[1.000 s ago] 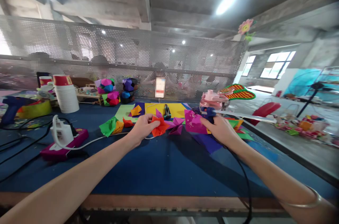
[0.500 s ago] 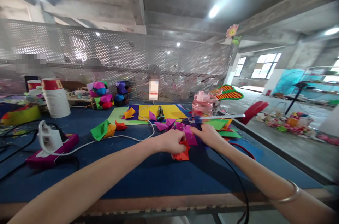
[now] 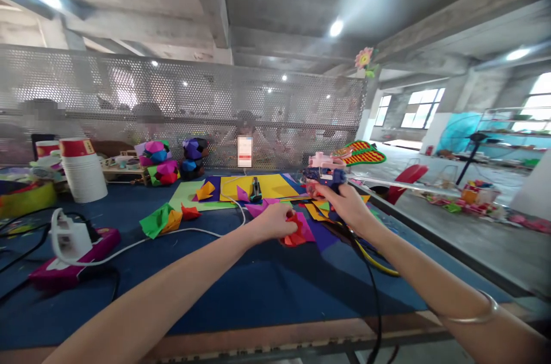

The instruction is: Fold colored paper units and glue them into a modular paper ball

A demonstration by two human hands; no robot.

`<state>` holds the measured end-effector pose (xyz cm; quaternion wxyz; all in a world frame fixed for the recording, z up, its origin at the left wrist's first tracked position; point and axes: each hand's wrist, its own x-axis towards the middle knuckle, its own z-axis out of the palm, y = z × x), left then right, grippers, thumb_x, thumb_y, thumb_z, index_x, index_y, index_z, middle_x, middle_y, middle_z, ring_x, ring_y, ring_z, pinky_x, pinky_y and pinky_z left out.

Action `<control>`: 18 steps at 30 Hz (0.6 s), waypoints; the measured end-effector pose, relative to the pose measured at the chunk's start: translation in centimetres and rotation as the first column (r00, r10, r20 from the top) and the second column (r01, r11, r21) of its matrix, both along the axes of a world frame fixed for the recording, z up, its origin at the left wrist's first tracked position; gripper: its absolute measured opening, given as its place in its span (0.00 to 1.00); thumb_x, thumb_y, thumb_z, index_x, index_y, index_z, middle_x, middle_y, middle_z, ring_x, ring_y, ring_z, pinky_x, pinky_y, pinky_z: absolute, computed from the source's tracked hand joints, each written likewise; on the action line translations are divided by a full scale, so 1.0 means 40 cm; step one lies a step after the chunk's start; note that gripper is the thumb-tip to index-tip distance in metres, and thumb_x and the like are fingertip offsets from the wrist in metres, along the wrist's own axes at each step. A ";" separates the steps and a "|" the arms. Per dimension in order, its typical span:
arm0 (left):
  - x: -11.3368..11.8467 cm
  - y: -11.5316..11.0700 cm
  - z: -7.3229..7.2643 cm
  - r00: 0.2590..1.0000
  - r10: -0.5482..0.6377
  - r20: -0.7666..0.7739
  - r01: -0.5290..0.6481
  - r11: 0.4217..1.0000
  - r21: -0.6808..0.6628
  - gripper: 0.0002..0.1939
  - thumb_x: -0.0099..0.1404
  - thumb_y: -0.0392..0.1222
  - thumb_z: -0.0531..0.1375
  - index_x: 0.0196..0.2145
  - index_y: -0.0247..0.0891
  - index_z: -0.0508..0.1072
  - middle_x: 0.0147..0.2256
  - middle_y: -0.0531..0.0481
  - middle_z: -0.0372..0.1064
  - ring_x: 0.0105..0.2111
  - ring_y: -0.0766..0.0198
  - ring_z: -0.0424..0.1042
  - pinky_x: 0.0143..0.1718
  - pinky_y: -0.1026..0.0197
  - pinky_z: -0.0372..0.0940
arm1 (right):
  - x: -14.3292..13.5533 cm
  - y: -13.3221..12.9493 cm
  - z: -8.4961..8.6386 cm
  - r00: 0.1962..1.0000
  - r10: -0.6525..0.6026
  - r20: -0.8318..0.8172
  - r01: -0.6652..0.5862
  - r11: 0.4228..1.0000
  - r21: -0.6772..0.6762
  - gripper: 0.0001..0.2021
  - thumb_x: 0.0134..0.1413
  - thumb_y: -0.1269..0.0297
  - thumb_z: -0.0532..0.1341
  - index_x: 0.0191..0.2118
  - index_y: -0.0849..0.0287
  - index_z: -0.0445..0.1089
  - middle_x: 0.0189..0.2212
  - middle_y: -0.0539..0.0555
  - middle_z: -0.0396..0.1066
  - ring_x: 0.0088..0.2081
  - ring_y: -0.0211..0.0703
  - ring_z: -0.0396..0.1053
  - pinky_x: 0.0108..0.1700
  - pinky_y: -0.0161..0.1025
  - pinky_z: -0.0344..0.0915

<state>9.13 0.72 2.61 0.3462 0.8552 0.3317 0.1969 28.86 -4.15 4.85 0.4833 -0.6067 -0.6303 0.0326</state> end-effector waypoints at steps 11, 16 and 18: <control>-0.245 0.033 0.063 0.810 0.407 0.422 -0.290 0.904 -0.316 0.03 0.51 0.35 0.60 0.23 0.35 0.67 0.18 0.55 0.67 0.18 0.70 0.65 0.21 0.68 0.57 | -0.169 -0.012 0.009 0.957 0.277 -0.083 -0.276 0.961 0.018 0.19 0.57 0.49 0.57 0.34 0.63 0.73 0.27 0.52 0.72 0.31 0.43 0.67 0.34 0.37 0.63; -0.302 0.035 0.041 0.675 0.503 0.539 -0.309 0.857 -0.413 0.04 0.53 0.35 0.60 0.24 0.36 0.67 0.17 0.55 0.68 0.16 0.69 0.66 0.18 0.67 0.59 | -0.268 0.000 0.000 0.926 0.375 0.037 -0.375 0.927 -0.011 0.19 0.60 0.49 0.55 0.33 0.61 0.72 0.26 0.51 0.71 0.31 0.42 0.67 0.35 0.38 0.63; -0.309 0.044 0.027 0.631 0.505 0.589 -0.297 0.859 -0.417 0.05 0.54 0.35 0.61 0.24 0.36 0.67 0.17 0.56 0.67 0.16 0.69 0.66 0.18 0.68 0.59 | -0.294 0.000 -0.012 0.917 0.388 0.095 -0.387 0.922 -0.033 0.19 0.61 0.49 0.55 0.36 0.60 0.72 0.30 0.53 0.73 0.34 0.45 0.69 0.38 0.39 0.65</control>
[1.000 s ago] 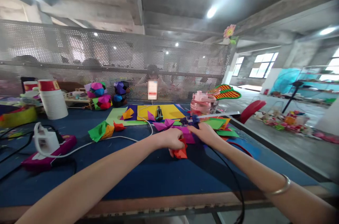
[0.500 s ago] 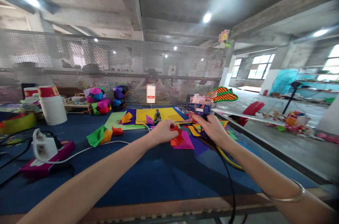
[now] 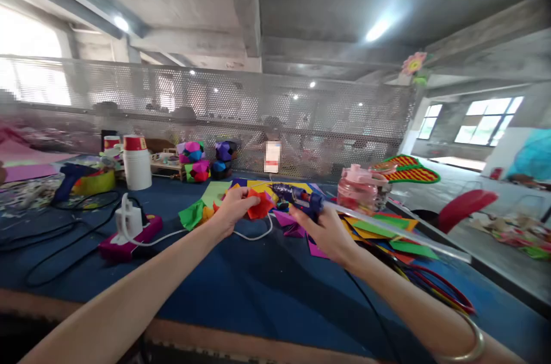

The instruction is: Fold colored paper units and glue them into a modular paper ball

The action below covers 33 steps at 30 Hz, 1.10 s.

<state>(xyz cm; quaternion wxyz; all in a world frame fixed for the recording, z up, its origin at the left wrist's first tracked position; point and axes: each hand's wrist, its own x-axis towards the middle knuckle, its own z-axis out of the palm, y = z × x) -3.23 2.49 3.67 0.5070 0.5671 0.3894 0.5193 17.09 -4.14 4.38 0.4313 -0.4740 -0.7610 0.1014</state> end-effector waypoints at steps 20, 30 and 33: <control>-0.015 0.009 -0.044 0.984 -0.021 -0.178 0.051 0.985 0.162 0.02 0.52 0.35 0.60 0.24 0.34 0.70 0.21 0.54 0.69 0.21 0.70 0.67 0.22 0.68 0.57 | 0.029 0.008 -0.077 0.909 -0.163 0.384 -0.040 0.882 0.470 0.13 0.62 0.55 0.55 0.42 0.58 0.68 0.37 0.58 0.74 0.41 0.51 0.72 0.45 0.48 0.69; -0.016 0.025 -0.062 0.975 -0.019 -0.219 0.061 0.980 0.188 0.04 0.52 0.37 0.60 0.26 0.34 0.71 0.22 0.54 0.69 0.22 0.70 0.67 0.24 0.67 0.58 | 0.032 0.009 -0.086 0.902 -0.172 0.395 -0.042 0.876 0.480 0.13 0.62 0.56 0.55 0.45 0.59 0.68 0.39 0.59 0.74 0.42 0.51 0.72 0.46 0.49 0.69; -0.017 0.025 -0.065 0.971 -0.016 -0.237 0.069 0.974 0.216 0.04 0.52 0.38 0.60 0.26 0.34 0.71 0.22 0.55 0.68 0.22 0.70 0.66 0.24 0.68 0.57 | 0.032 0.011 -0.088 0.902 -0.158 0.402 -0.059 0.877 0.477 0.14 0.62 0.56 0.55 0.46 0.60 0.68 0.38 0.59 0.74 0.42 0.51 0.72 0.46 0.50 0.69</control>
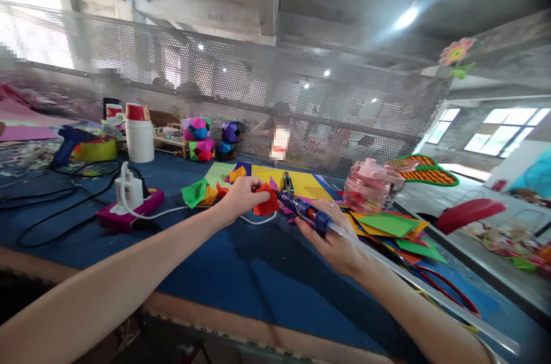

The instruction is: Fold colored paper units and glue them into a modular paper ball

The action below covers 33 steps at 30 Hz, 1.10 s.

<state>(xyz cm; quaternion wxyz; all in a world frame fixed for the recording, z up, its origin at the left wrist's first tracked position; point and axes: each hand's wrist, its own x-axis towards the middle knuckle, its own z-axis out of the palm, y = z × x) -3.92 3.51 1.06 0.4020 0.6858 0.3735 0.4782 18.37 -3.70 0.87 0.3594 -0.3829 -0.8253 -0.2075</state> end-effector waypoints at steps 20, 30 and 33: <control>-0.004 -0.012 0.017 1.000 0.020 -0.011 -0.020 1.000 0.005 0.07 0.51 0.41 0.61 0.25 0.34 0.70 0.23 0.54 0.68 0.24 0.68 0.66 0.25 0.67 0.58 | 0.004 -0.006 -0.004 0.999 -0.045 -0.020 0.045 0.998 -0.038 0.16 0.62 0.55 0.55 0.48 0.60 0.69 0.42 0.61 0.75 0.44 0.53 0.72 0.49 0.51 0.67; -0.004 -0.024 0.027 1.000 0.018 0.013 -0.017 0.999 -0.040 0.05 0.49 0.40 0.60 0.24 0.35 0.69 0.21 0.55 0.66 0.22 0.69 0.65 0.23 0.67 0.57 | 0.001 -0.013 0.002 0.999 -0.043 -0.011 0.042 0.998 -0.049 0.15 0.62 0.55 0.55 0.48 0.58 0.69 0.40 0.59 0.75 0.42 0.51 0.73 0.46 0.48 0.67; -0.004 -0.022 0.027 1.000 0.020 0.014 -0.019 0.999 -0.039 0.05 0.49 0.39 0.60 0.23 0.35 0.69 0.21 0.55 0.66 0.21 0.70 0.64 0.23 0.68 0.56 | -0.001 -0.014 0.002 0.999 -0.052 -0.008 0.052 0.997 -0.056 0.15 0.62 0.55 0.55 0.48 0.57 0.70 0.39 0.58 0.76 0.42 0.51 0.73 0.47 0.49 0.67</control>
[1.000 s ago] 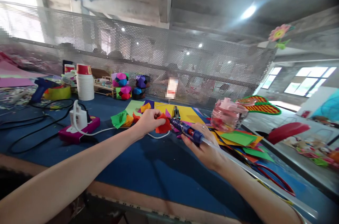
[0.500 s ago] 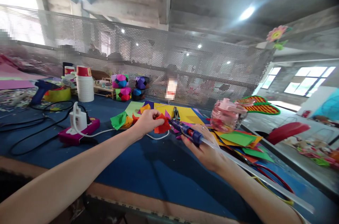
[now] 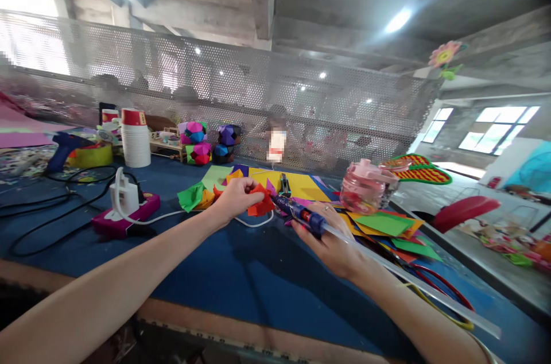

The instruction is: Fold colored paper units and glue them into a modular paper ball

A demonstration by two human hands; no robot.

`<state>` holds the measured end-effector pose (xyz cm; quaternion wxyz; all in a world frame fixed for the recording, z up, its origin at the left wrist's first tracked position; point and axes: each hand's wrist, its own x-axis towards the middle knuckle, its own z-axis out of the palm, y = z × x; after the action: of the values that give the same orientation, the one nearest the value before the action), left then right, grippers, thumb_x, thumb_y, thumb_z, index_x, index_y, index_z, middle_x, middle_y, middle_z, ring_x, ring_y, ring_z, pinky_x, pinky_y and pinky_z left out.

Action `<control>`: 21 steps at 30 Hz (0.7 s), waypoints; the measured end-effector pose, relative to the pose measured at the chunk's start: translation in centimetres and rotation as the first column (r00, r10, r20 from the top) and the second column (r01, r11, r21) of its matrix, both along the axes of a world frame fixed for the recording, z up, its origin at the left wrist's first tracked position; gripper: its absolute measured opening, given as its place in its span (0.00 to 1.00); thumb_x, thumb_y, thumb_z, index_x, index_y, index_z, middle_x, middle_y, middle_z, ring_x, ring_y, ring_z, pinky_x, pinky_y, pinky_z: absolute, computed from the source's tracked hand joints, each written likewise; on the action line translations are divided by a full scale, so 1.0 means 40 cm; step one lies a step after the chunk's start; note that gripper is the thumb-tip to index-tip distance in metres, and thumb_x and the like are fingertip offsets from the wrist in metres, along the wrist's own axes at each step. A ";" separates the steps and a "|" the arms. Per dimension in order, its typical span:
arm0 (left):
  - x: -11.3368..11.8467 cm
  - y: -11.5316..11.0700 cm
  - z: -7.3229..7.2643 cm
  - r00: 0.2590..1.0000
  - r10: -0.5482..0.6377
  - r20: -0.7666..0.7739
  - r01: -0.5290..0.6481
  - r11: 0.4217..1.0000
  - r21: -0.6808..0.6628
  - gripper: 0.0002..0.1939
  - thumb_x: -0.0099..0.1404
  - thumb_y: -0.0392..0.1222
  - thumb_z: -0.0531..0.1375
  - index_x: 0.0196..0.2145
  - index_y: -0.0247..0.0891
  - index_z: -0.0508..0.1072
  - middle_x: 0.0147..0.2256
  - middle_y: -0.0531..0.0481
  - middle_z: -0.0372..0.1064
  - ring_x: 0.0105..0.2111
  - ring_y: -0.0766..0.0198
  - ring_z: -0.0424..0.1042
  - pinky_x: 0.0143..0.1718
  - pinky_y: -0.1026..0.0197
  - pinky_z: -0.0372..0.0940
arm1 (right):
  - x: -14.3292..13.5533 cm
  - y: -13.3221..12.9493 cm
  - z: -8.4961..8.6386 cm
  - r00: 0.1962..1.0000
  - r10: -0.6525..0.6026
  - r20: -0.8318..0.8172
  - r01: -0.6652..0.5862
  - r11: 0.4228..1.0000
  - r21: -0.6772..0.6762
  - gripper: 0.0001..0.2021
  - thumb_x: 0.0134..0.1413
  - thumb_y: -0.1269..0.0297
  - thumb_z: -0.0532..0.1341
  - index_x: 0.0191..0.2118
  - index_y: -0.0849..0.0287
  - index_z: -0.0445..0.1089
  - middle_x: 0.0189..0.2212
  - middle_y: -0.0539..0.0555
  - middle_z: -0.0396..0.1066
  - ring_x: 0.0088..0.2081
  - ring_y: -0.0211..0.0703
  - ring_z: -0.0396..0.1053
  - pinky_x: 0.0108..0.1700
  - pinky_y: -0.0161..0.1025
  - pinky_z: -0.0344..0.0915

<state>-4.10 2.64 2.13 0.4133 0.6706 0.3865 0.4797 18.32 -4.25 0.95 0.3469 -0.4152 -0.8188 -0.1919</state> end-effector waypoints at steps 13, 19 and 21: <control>-0.003 -0.006 0.014 0.998 0.010 0.069 -0.004 0.996 -0.089 0.04 0.50 0.38 0.62 0.24 0.35 0.69 0.22 0.54 0.70 0.22 0.71 0.66 0.23 0.68 0.57 | 0.143 0.009 0.041 0.898 -0.361 -0.253 0.290 0.916 -0.278 0.22 0.59 0.46 0.54 0.40 0.60 0.75 0.32 0.57 0.75 0.36 0.52 0.72 0.38 0.42 0.65; 0.001 -0.001 0.004 0.999 0.000 0.051 0.004 0.997 -0.081 0.06 0.49 0.39 0.63 0.23 0.35 0.70 0.22 0.53 0.69 0.21 0.70 0.66 0.23 0.67 0.58 | 0.231 0.037 -0.012 0.824 -0.556 -0.112 0.381 0.689 -0.617 0.27 0.54 0.40 0.53 0.25 0.60 0.73 0.18 0.53 0.69 0.24 0.48 0.69 0.26 0.37 0.58; 0.000 0.001 0.001 0.999 0.000 0.037 0.003 0.997 -0.080 0.07 0.48 0.40 0.63 0.24 0.35 0.70 0.22 0.53 0.69 0.21 0.70 0.66 0.23 0.67 0.58 | 0.236 0.036 -0.021 0.809 -0.587 -0.021 0.442 0.632 -0.636 0.28 0.54 0.39 0.53 0.22 0.60 0.71 0.18 0.54 0.69 0.25 0.48 0.69 0.26 0.36 0.56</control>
<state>-4.09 2.68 2.16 0.4472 0.6450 0.3971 0.4757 27.76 -2.81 0.10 0.2168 -0.7394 -0.6363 0.0365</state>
